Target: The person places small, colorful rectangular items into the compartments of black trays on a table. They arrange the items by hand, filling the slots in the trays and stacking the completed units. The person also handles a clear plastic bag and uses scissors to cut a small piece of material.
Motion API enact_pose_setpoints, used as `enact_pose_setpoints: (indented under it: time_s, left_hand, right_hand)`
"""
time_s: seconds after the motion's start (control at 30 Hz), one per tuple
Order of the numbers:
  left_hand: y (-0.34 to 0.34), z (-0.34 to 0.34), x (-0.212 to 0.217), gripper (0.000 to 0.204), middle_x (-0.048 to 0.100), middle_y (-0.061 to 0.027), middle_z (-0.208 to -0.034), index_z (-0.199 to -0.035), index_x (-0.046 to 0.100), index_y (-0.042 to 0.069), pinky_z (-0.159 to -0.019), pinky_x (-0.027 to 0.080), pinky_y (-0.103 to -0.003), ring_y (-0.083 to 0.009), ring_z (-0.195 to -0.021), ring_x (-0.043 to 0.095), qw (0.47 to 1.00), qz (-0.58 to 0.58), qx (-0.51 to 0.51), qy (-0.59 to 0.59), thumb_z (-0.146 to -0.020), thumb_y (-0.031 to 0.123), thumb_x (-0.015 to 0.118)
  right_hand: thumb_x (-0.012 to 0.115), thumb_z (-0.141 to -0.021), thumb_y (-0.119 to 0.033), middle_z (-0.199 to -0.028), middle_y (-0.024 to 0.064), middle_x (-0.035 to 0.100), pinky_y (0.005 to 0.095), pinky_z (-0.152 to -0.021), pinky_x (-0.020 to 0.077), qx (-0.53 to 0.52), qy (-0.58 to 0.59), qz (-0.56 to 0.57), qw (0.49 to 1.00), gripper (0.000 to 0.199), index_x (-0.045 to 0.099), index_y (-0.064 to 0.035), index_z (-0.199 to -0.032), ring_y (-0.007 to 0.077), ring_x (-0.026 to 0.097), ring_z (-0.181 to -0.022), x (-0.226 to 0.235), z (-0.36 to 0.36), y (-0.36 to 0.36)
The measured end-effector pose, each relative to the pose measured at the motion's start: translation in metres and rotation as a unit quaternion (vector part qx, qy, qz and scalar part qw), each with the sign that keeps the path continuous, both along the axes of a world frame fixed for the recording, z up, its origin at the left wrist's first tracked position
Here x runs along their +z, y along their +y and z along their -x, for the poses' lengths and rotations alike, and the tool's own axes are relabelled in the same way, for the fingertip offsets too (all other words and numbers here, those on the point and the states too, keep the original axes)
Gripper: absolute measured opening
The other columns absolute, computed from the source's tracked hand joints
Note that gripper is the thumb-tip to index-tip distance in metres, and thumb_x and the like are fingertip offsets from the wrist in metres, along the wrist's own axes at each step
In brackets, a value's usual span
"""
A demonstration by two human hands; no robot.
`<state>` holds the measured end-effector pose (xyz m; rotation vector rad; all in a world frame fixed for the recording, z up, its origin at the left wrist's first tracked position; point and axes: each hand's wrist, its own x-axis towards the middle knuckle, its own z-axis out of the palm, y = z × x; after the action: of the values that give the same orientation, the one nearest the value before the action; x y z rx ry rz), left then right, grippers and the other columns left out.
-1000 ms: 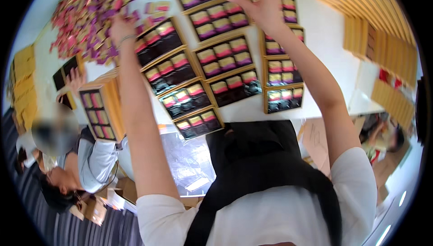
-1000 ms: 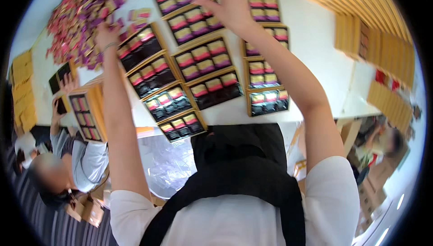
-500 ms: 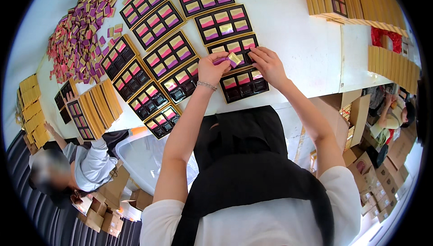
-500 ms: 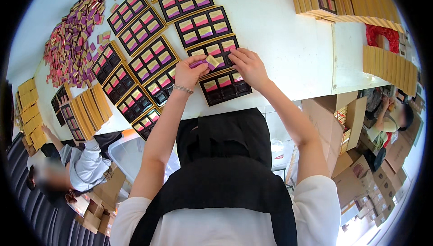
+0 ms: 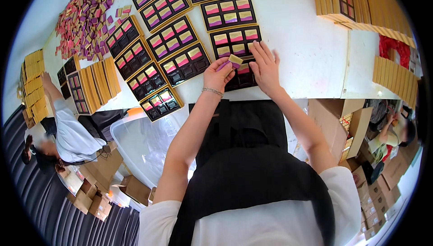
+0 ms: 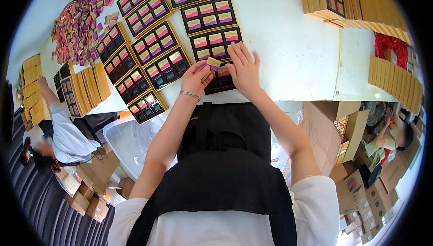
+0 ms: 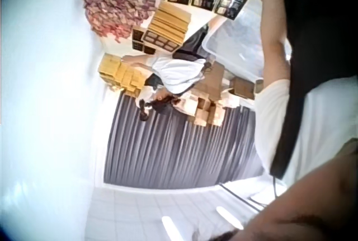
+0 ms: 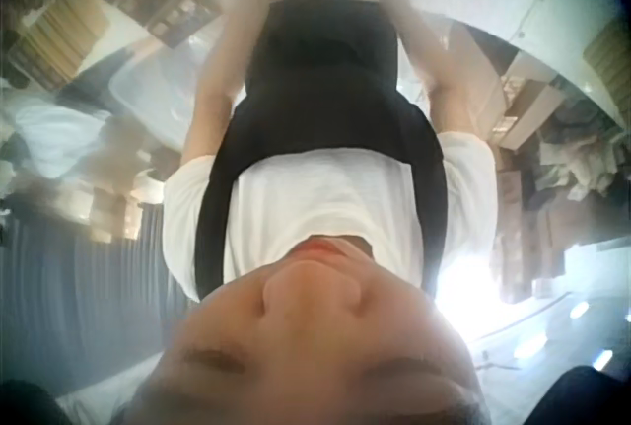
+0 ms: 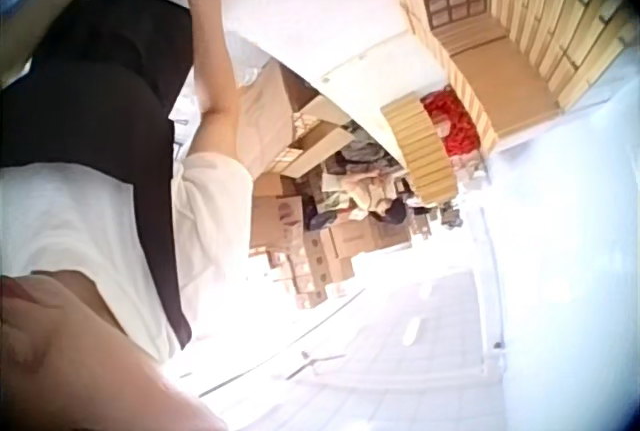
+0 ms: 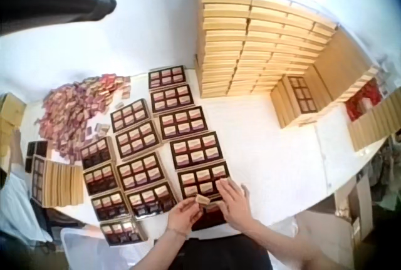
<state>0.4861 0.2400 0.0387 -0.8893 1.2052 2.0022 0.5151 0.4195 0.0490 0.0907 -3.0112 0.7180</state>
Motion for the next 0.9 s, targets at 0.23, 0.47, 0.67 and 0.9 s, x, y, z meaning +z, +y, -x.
enact_pose_setpoints:
  time_s: [0.23, 0.47, 0.67, 0.9]
  left_hand:
    - [-0.002, -0.036, 0.001, 0.028, 0.061, -0.0112, -0.112, -0.114, 0.056, -0.002, -0.082, 0.056, -0.032, -0.0201, -0.097, 0.064, 0.993, 0.053, -0.079, 0.063, -0.086, -0.006, 0.059]
    - [0.010, -0.050, -0.002, 0.019, 0.060, -0.0070, -0.111, -0.092, 0.072, 0.003, -0.077, 0.053, -0.025, -0.0170, -0.092, 0.064, 0.853, 0.246, -0.255, 0.384, -0.079, -0.009, 0.065]
    - [0.012, -0.053, -0.009, 0.019, 0.059, -0.0066, -0.106, -0.089, 0.073, 0.005, -0.076, 0.053, -0.025, -0.0141, -0.093, 0.062, 0.879, 0.221, -0.259, 0.334, -0.077, -0.009, 0.068]
    - [0.016, -0.053, -0.010, 0.024, 0.063, -0.0083, -0.093, -0.099, 0.070, 0.006, -0.075, 0.054, -0.031, -0.0236, -0.088, 0.066, 0.710, 0.352, -0.319, 0.520, -0.076, -0.001, 0.068]
  right_hand:
    - [0.064, -0.081, 0.002, -0.089, 0.0109, 0.066, 0.0311, -0.071, 0.0515, -0.136, -0.117, 0.366, 0.913, 0.019, 0.067, -0.0019, -0.099, 0.0253, 0.064, -0.078, -0.011, -0.024, 0.007]
    - [0.065, -0.078, 0.000, -0.093, 0.0073, 0.064, 0.0349, -0.074, 0.0493, -0.072, -0.032, 0.186, 0.979, 0.013, 0.070, -0.0043, -0.090, 0.0262, 0.059, -0.088, -0.020, -0.045, 0.028]
    - [0.062, -0.075, 0.003, -0.100, 0.0078, 0.063, 0.0360, -0.079, 0.0497, -0.060, 0.017, 0.151, 0.987, 0.018, 0.068, -0.0030, -0.091, 0.0277, 0.058, -0.094, -0.013, -0.058, 0.027]
    - [0.057, -0.076, 0.000, -0.123, 0.0121, 0.059, 0.0410, -0.098, 0.0436, 0.077, 0.034, 0.023, 0.996, 0.036, 0.061, 0.0013, -0.112, 0.0293, 0.053, -0.118, -0.014, -0.074, 0.025]
